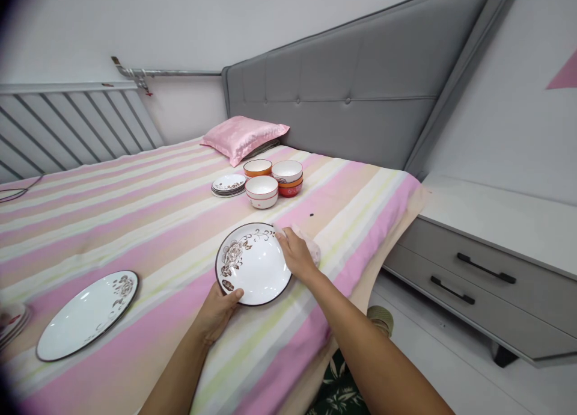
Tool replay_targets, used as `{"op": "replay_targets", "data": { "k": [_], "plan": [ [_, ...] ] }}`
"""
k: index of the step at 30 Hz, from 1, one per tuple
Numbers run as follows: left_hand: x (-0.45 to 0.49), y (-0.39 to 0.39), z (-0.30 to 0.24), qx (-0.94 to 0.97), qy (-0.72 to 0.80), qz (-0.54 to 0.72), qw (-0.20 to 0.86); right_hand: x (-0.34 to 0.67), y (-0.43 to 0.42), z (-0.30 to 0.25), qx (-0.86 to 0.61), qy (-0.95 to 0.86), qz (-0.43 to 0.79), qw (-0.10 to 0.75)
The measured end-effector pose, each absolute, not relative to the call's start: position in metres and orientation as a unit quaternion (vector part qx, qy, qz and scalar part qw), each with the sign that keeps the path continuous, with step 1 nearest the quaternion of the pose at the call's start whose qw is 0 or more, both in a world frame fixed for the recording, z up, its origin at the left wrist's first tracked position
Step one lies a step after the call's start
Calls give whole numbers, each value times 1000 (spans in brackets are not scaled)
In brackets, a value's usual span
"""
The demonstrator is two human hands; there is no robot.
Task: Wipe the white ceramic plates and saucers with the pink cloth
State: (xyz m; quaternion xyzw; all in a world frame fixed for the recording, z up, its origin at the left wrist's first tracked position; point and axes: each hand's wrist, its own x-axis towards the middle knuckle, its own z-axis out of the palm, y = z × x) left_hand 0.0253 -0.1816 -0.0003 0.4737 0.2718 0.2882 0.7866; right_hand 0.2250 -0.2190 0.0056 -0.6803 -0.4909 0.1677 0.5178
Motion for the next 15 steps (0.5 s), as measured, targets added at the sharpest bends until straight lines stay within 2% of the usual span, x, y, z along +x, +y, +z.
{"op": "replay_targets", "data": {
  "k": [7, 15],
  "plan": [
    [27, -181, -2, 435, 288, 341, 782, 215, -215, 0, -705, -454, 201, 507],
    [30, -178, -3, 442, 292, 435, 729, 194, -211, -7, -730, -434, 222, 480]
  ]
}}
